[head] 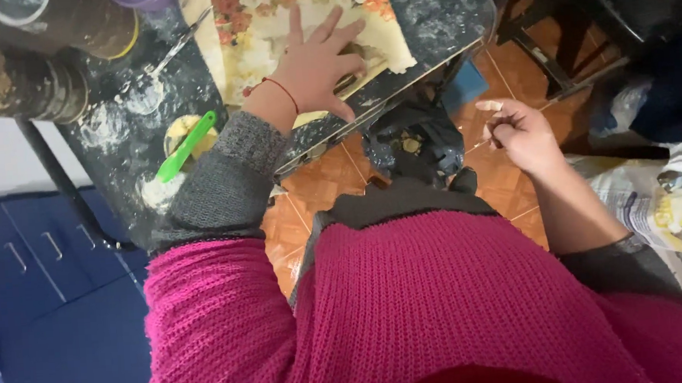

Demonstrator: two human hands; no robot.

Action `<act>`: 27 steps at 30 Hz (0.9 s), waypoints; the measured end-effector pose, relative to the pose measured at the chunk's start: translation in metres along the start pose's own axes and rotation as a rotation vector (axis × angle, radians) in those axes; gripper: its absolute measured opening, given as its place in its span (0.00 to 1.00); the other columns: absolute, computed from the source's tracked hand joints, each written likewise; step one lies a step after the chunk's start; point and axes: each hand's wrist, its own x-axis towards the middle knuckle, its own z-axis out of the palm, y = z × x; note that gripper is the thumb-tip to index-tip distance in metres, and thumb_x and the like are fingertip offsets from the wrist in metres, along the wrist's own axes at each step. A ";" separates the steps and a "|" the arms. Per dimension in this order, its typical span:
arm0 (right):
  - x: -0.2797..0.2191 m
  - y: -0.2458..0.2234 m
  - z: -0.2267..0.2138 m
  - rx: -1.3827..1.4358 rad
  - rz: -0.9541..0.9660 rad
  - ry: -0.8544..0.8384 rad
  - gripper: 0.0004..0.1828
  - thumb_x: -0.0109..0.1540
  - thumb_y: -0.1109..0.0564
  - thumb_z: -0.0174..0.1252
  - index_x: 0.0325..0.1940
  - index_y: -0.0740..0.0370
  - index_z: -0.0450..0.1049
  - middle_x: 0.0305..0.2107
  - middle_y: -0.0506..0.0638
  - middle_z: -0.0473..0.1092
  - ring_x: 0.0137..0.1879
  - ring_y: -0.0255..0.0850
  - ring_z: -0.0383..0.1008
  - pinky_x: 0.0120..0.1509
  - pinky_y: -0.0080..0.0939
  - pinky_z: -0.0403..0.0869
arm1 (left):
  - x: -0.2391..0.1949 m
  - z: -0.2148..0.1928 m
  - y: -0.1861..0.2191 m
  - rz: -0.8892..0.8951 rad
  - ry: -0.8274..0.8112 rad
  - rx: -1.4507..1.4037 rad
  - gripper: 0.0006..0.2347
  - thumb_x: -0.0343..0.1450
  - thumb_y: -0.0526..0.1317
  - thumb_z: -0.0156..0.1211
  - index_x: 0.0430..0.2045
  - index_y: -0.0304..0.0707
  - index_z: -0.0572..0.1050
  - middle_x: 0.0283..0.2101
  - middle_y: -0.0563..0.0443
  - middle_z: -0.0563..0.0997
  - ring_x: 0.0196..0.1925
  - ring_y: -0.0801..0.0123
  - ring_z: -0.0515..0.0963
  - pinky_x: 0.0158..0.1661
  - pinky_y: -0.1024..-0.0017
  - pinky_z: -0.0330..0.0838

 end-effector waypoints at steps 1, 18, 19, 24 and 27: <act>0.002 0.000 0.001 -0.002 -0.001 -0.013 0.27 0.62 0.74 0.41 0.63 0.68 0.71 0.33 0.48 0.71 0.35 0.32 0.68 0.40 0.31 0.70 | -0.006 -0.009 0.004 -0.013 0.002 0.002 0.29 0.48 0.64 0.76 0.40 0.56 0.82 0.74 0.50 0.60 0.78 0.44 0.48 0.63 0.21 0.22; 0.040 -0.013 0.013 -0.085 -0.105 -0.152 0.22 0.68 0.74 0.41 0.65 0.72 0.69 0.34 0.53 0.71 0.37 0.35 0.71 0.47 0.34 0.71 | -0.274 0.030 0.059 -0.901 0.557 0.246 0.19 0.63 0.46 0.76 0.49 0.56 0.86 0.78 0.40 0.52 0.79 0.42 0.41 0.66 0.22 0.31; 0.043 -0.015 0.017 -0.091 -0.108 -0.167 0.22 0.68 0.74 0.41 0.65 0.72 0.69 0.34 0.53 0.71 0.37 0.35 0.71 0.47 0.34 0.71 | -0.277 0.037 0.060 -0.916 0.563 0.248 0.19 0.63 0.46 0.76 0.49 0.56 0.86 0.78 0.40 0.52 0.79 0.42 0.41 0.66 0.22 0.31; 0.049 -0.035 0.023 -0.141 -0.132 -0.146 0.23 0.67 0.74 0.41 0.67 0.73 0.67 0.36 0.54 0.71 0.37 0.35 0.70 0.46 0.34 0.71 | -0.268 0.050 0.050 -0.878 0.626 0.580 0.01 0.73 0.43 0.70 0.33 0.59 0.84 0.78 0.58 0.57 0.82 0.51 0.44 0.70 0.27 0.31; 0.050 -0.035 0.020 -0.114 -0.143 -0.138 0.23 0.68 0.74 0.42 0.67 0.73 0.66 0.36 0.54 0.72 0.39 0.35 0.71 0.46 0.34 0.71 | -0.272 0.042 0.048 -0.810 0.622 0.583 0.05 0.73 0.42 0.71 0.28 0.53 0.81 0.79 0.61 0.59 0.83 0.55 0.46 0.73 0.29 0.30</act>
